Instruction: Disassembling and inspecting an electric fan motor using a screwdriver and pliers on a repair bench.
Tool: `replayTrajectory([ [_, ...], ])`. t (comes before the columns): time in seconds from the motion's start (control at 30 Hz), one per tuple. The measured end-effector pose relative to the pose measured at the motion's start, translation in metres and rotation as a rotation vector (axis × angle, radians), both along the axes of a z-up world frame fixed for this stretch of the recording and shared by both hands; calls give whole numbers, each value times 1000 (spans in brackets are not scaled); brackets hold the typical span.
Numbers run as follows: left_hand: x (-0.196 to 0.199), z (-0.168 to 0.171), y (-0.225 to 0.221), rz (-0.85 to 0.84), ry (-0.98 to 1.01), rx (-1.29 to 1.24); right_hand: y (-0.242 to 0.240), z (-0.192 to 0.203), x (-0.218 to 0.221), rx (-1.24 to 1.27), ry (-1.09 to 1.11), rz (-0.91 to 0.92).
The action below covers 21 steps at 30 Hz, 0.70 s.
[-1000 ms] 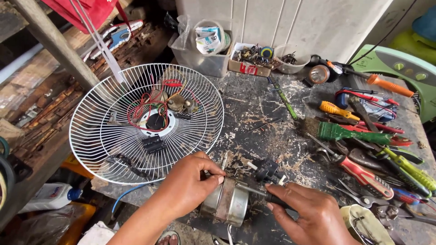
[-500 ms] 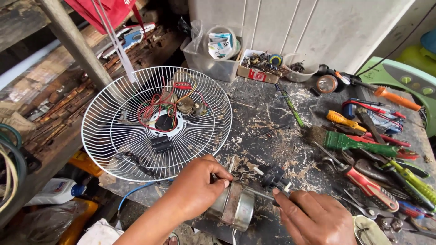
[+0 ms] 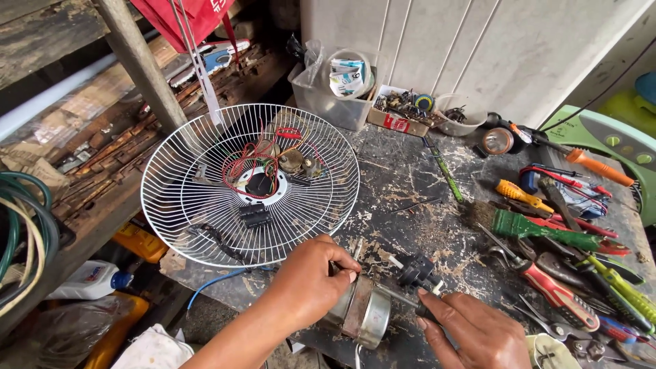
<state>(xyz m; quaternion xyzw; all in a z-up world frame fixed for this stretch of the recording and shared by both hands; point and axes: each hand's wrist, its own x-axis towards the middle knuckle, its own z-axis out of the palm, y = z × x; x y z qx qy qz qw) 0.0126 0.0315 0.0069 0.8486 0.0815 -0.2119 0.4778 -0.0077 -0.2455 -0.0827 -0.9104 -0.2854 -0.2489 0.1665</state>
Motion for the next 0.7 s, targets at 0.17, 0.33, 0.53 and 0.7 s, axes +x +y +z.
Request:
replayTrajectory([
  [0.17, -1, -12, 0, -14, -94, 41, 4, 10, -2, -35, -97, 68],
  [0.33, -2, -8, 0, 8, -129, -6, 7, 10, -6, -8, -57, 36],
  [0.53, 0, -15, 2, 14, -136, -107, -18, -34, -1, -20, 257, -124],
  [0.7, -4, 3, -1, 66, 16, -166, 5, 7, -3, 79, 148, -36],
])
